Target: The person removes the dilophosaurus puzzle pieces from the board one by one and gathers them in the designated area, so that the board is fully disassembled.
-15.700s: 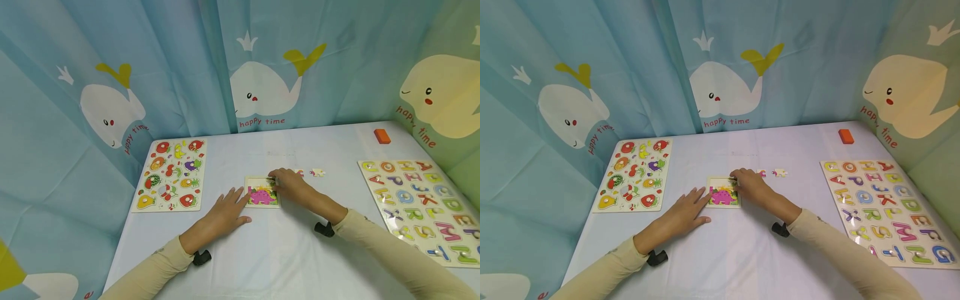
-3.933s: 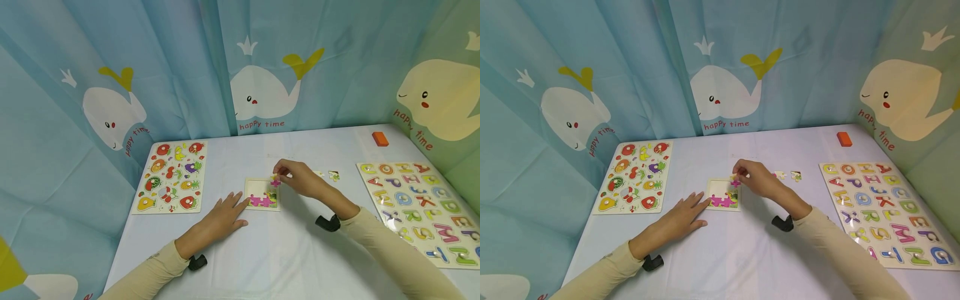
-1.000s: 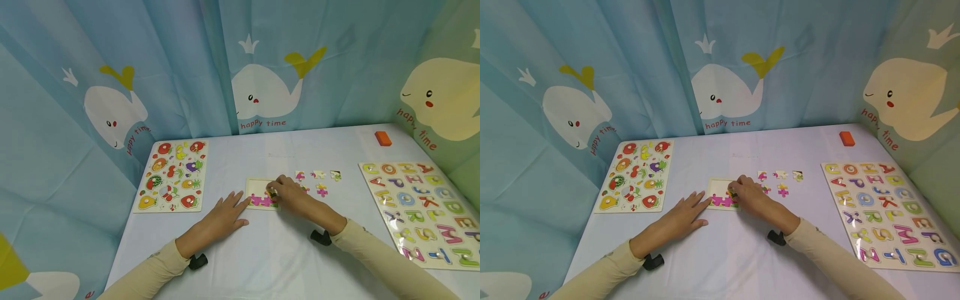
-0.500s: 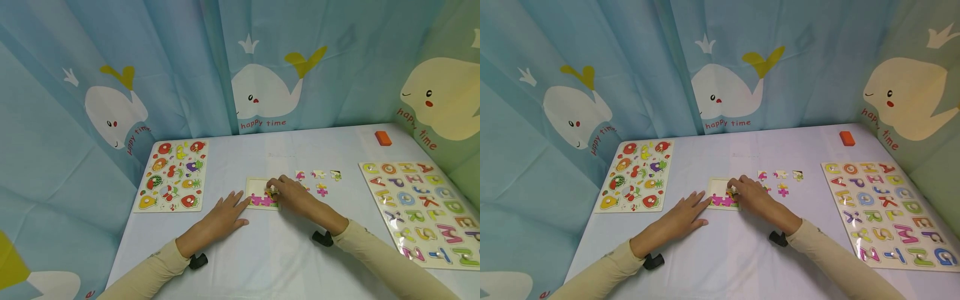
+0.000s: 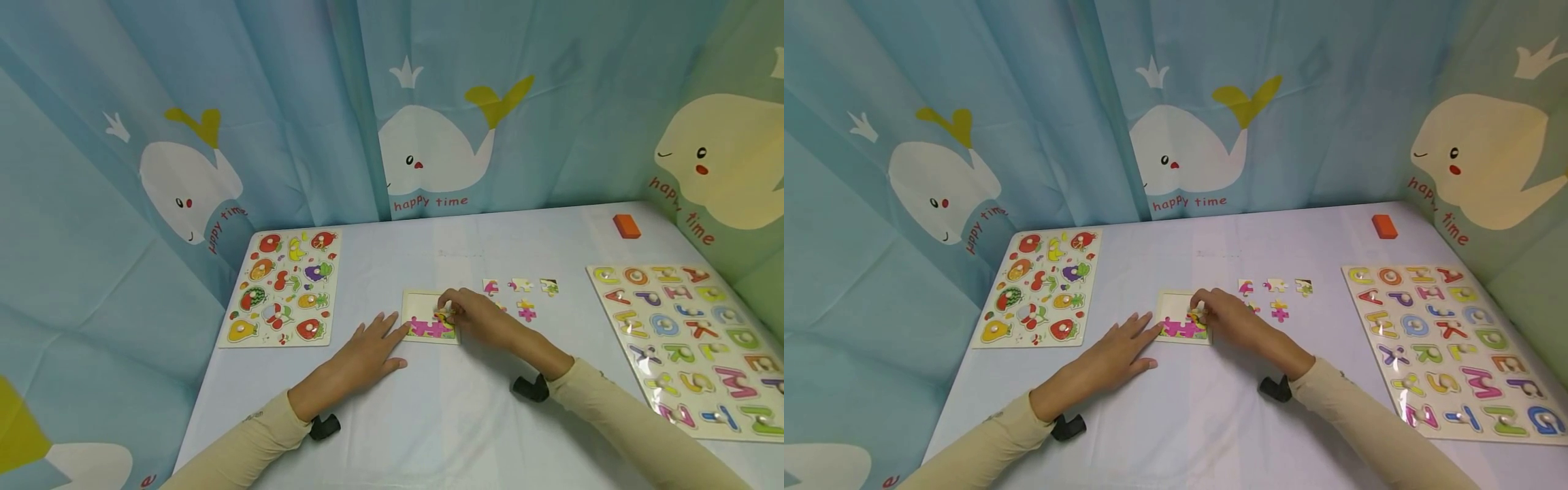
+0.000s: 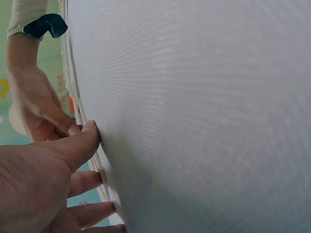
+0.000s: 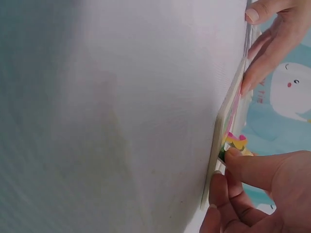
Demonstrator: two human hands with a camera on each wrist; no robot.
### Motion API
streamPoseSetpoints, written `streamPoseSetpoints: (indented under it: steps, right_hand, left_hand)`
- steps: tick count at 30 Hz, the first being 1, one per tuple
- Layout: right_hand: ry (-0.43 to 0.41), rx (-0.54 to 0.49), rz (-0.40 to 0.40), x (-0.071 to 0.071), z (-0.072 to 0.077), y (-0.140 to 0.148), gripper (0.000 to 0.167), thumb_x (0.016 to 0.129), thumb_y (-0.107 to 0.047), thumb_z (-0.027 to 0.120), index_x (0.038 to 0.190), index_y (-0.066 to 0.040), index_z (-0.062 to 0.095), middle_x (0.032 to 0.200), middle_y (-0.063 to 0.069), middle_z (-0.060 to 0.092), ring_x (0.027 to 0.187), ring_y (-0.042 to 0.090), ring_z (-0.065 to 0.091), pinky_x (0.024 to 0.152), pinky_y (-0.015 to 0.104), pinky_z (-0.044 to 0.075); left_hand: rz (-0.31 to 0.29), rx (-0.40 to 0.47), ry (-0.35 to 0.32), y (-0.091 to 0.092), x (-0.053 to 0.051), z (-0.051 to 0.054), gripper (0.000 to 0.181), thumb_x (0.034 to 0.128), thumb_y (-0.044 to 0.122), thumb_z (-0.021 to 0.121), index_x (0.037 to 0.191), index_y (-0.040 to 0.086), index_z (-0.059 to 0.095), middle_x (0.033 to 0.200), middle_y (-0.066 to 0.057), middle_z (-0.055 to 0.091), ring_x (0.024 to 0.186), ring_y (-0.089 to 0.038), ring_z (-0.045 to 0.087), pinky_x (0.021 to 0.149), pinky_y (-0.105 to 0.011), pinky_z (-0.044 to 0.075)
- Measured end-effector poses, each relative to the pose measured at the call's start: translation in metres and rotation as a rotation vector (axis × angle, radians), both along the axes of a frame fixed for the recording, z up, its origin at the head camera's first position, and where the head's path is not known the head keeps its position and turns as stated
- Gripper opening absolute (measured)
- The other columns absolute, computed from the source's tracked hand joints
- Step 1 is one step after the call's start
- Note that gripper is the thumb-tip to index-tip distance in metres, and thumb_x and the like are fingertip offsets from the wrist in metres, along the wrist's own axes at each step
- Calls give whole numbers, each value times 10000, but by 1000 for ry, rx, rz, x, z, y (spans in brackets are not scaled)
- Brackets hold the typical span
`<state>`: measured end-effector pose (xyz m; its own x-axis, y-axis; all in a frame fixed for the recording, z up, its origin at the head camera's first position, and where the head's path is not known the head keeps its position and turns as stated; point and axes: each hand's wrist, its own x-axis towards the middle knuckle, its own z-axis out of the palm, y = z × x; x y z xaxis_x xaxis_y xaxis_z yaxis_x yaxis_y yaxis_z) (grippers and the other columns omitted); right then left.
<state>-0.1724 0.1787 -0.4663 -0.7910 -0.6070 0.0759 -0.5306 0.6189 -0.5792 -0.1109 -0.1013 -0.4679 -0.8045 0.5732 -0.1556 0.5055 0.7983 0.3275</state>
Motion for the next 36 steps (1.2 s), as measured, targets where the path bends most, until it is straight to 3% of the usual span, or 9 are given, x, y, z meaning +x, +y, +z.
streamPoseSetpoints:
  steps: [9, 16, 20, 25, 31, 36]
  right_hand:
    - [7, -27, 34, -3, -2, 2, 259, 991, 5, 701, 1203, -106, 604, 912, 22, 592, 844, 154, 521, 790, 329, 492]
    - [-59, -37, 9, -4, 0, 6, 231, 1013, -22, 681, 1205, -116, 592, 903, 8, 599, 832, 153, 530, 772, 310, 477]
    - [-116, -63, -15, -4, 2, 9, 221, 1025, -50, 677, 1229, -117, 626, 971, 30, 658, 891, 178, 580, 824, 350, 516]
    - [-93, -87, -85, -6, 14, 22, 251, 1028, -33, 664, 1273, -87, 671, 1069, 63, 714, 982, 225, 658, 878, 429, 553]
    - [-124, -94, -206, -8, 38, 61, 159, 1019, -51, 691, 1163, -42, 623, 1012, 92, 720, 915, 238, 671, 705, 297, 544]
    - [-87, -42, -311, -6, 51, 107, 85, 1013, -86, 711, 1074, -49, 664, 1001, 84, 723, 951, 219, 659, 724, 236, 526]
  left_hand:
    - [2, -2, -3, 0, -1, 0, 667, 1064, 421, 622, 1624, 118, 425, 1704, -172, 334, 1576, -422, 302, 1208, -641, 339]
    - [1, -2, -2, 1, -1, 1, 668, 1062, 418, 626, 1622, 114, 427, 1703, -173, 338, 1575, -420, 305, 1210, -639, 336]
    - [3, -1, -3, 1, -1, 1, 664, 1063, 419, 625, 1621, 115, 430, 1703, -172, 337, 1576, -419, 303, 1210, -641, 335]
    - [0, 7, 2, 1, 0, 1, 659, 1061, 408, 632, 1615, 110, 438, 1700, -177, 342, 1574, -420, 309, 1206, -648, 337]
    - [-1, 6, 12, 1, 1, 1, 668, 1060, 413, 633, 1619, 109, 430, 1697, -184, 345, 1571, -427, 310, 1205, -647, 337]
    - [-1, 6, 17, 1, 1, 0, 674, 1059, 422, 631, 1621, 111, 428, 1693, -191, 349, 1568, -436, 311, 1202, -649, 341]
